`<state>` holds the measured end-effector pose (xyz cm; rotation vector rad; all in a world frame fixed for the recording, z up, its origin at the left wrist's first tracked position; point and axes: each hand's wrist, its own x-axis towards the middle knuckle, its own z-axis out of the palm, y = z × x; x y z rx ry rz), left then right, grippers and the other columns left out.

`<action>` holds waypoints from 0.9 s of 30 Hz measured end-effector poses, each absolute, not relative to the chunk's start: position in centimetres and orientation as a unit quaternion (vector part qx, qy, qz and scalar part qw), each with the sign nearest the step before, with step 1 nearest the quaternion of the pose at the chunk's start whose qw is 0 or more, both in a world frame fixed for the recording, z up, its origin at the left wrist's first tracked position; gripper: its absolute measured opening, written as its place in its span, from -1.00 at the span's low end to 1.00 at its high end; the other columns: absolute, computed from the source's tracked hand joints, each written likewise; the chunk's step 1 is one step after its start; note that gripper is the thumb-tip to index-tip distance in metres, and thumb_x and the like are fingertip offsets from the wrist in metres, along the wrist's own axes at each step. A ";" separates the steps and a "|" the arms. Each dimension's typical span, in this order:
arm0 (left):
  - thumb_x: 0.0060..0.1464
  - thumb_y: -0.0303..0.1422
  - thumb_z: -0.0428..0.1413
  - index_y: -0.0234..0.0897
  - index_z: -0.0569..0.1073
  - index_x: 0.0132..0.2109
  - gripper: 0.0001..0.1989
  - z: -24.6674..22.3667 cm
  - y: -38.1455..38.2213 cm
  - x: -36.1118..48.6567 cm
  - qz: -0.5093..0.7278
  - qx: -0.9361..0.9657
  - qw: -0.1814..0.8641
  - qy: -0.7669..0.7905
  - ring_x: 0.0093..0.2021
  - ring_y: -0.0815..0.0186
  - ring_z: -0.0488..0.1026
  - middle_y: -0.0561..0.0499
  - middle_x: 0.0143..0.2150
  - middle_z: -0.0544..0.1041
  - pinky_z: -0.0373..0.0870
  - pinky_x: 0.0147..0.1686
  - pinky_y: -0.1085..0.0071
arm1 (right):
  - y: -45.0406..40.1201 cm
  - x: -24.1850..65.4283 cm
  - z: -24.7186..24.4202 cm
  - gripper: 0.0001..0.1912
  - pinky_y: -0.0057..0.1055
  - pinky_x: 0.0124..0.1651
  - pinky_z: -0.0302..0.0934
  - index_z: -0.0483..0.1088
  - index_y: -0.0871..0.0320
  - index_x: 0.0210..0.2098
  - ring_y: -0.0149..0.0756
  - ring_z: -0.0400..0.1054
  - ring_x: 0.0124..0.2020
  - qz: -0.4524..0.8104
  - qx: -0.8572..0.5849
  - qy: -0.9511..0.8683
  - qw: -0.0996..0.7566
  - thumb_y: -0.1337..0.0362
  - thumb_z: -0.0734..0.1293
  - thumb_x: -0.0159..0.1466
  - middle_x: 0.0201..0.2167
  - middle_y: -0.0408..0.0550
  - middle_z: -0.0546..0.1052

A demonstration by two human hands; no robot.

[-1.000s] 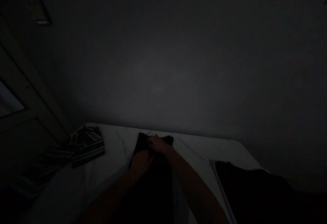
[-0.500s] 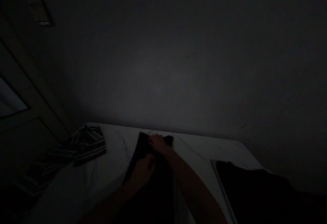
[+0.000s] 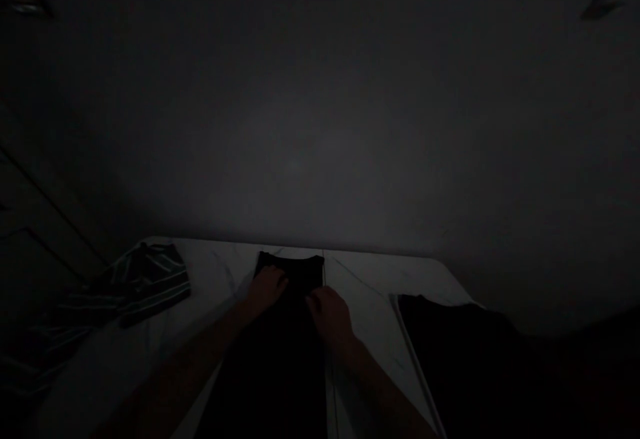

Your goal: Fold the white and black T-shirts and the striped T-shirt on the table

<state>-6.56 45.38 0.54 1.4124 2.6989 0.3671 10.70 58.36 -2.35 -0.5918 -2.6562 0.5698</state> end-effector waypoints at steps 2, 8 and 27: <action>0.31 -0.27 0.02 -0.34 0.54 -0.06 -0.73 0.3 46.1 -6.9 0.104 0.462 0.040 0.880 0.07 0.07 0.44 -0.22 -0.02 0.55 0.29 0.13 0.21 | 56.0 11.8 -2.5 -0.64 -0.14 0.14 0.27 0.47 0.09 0.09 -0.02 0.39 0.09 0.180 -0.180 -0.954 0.156 0.12 0.31 0.36 0.06 0.13 0.53; 0.26 -0.40 0.02 -0.35 0.53 -0.05 -0.77 0.2 46.8 -6.9 0.081 0.464 0.030 0.882 0.04 0.03 0.46 -0.24 -0.03 0.56 0.38 0.03 0.17 | 53.1 11.5 -2.1 -0.39 0.14 0.36 0.01 0.27 0.11 0.34 0.14 0.10 0.38 0.168 -0.111 -0.979 0.033 0.19 0.36 0.32 0.36 0.18 0.28; 0.39 -0.16 -0.14 -0.23 0.21 0.40 -0.46 -0.5 48.9 -2.9 0.116 0.598 0.031 0.793 0.49 0.05 -0.01 -0.19 0.47 0.14 -0.05 0.40 -0.11 | 70.7 5.7 -2.1 -0.59 -0.16 0.23 0.22 0.49 0.25 0.11 -0.10 0.43 0.12 0.183 -0.206 -0.951 0.143 0.40 0.19 0.34 0.08 0.18 0.56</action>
